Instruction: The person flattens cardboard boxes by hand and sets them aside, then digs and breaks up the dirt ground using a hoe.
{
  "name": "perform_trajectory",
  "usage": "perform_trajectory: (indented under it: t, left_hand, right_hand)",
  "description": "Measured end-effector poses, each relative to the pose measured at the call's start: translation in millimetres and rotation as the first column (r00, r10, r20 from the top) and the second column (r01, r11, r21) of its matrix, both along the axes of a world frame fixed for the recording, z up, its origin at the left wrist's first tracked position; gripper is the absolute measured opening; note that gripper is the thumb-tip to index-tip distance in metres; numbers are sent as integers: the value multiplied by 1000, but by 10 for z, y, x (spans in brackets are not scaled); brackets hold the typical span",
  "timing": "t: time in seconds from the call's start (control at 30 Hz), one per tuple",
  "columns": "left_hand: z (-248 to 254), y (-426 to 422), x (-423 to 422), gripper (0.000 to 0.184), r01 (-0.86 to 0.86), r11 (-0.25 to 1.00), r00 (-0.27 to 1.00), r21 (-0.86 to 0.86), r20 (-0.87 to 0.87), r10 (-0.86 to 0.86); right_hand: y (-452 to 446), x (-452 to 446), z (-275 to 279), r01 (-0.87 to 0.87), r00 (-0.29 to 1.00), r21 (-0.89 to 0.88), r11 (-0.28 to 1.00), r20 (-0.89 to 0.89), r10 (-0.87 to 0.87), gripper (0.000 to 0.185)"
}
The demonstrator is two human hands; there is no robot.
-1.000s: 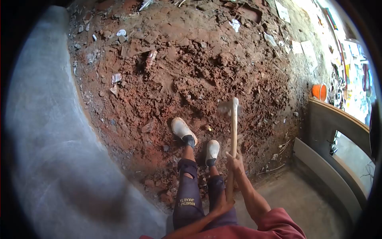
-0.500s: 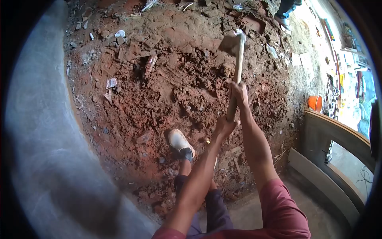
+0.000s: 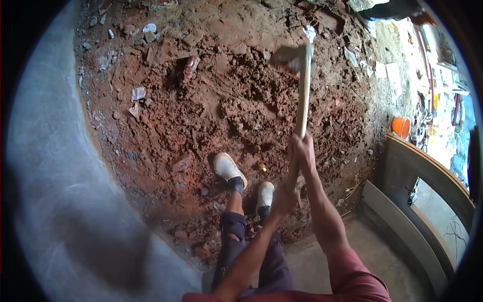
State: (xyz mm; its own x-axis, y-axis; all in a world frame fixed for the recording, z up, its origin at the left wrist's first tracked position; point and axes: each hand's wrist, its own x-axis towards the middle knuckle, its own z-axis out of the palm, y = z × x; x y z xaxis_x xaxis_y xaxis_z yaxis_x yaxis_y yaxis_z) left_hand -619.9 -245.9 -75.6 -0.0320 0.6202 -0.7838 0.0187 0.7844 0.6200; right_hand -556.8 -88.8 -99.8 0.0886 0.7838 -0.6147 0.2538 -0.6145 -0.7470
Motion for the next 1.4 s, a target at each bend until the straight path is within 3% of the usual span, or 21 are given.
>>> perform_trajectory:
  t: [0.03,0.13,0.17,0.2,0.27,0.33,0.37,0.47,0.57,0.63,0.73,0.8,0.83,0.97,1.03,1.07,1.13,1.2,1.27,1.37,1.4]
  left_hand:
    - [76,346,-211,31,115,993,993,0,-41,-114]
    - [-537,-295,128,29,11,1000,1000,-24,-20,-12]
    - [-271,-474,106,28,57,998,992,10,-116,-55]
    - [2,-652,82,27,104,994,972,34,-217,-94]
    - [567,-1047,49,30,-8,947,994,-321,99,42]
    - [881,-1284,92,30,-73,893,949,-444,244,199]
    - [1014,-1347,121,29,-26,933,978,-360,185,98]
    - [763,-1256,186,27,-25,976,989,-215,136,55]
    - [798,-211,-297,27,-46,994,999,-94,-5,46]
    - [93,-2,-252,27,-114,989,993,91,-32,117]
    - [-135,190,-427,24,-176,984,975,-13,138,176]
    - [-256,-515,-87,19,-139,990,990,-14,19,139]
    - [-180,-888,40,16,-126,990,992,-68,3,127]
    - [943,-1215,-60,34,-85,928,968,-364,189,163]
    - [1076,-1196,-40,33,50,855,938,-517,318,137]
    - [991,-1176,16,33,51,855,937,-517,322,138]
    - [769,-1117,146,29,-128,990,991,62,39,126]
    - [486,-690,45,28,-10,1000,1000,-5,-9,10]
    - [513,-228,-228,26,-138,987,981,-85,125,148]
    - [262,-677,-69,18,-146,972,972,-186,153,176]
    - [166,-1002,53,13,-173,953,961,-247,170,219]
  right_hand:
    - [202,-77,-79,-18,1000,18,1000,19,18,16]
    - [33,-87,-353,-82,988,5,997,-133,82,24]
    - [-264,-36,-408,-144,964,19,989,-222,145,22]
    - [-619,-105,-359,-39,998,-260,965,42,51,21]
    - [-1155,-132,42,-160,953,-362,918,188,240,23]
    - [-1476,-116,519,-1,1000,-413,911,-26,-11,27]
    - [-1546,-28,518,-62,998,-470,880,-37,50,30]
    - [-1110,-178,721,-82,996,-302,950,13,90,30]
    - [-411,-278,324,-159,986,-75,984,32,162,28]
    - [79,-441,95,-152,988,0,988,14,152,27]
    - [173,-591,-229,-114,986,71,991,-113,122,31]
    - [-403,-443,-421,-21,999,-206,978,-51,11,30]
    - [-697,-383,-392,-181,967,-310,933,115,226,24]
    - [-1389,-207,531,-64,997,-395,916,22,79,18]
    - [-1304,-204,728,-12,999,-389,921,38,29,19]
    - [-1253,-187,798,40,998,-382,923,52,-21,21]
    - [-983,-107,642,-52,998,-209,976,9,55,21]
    - [-540,-246,537,-48,999,-114,992,-6,48,20]
    - [-247,-338,270,-84,996,-39,996,3,84,22]
    - [-615,-241,-92,-112,989,-109,988,-106,101,29]
    - [-884,-285,-32,-82,992,-271,959,73,105,29]
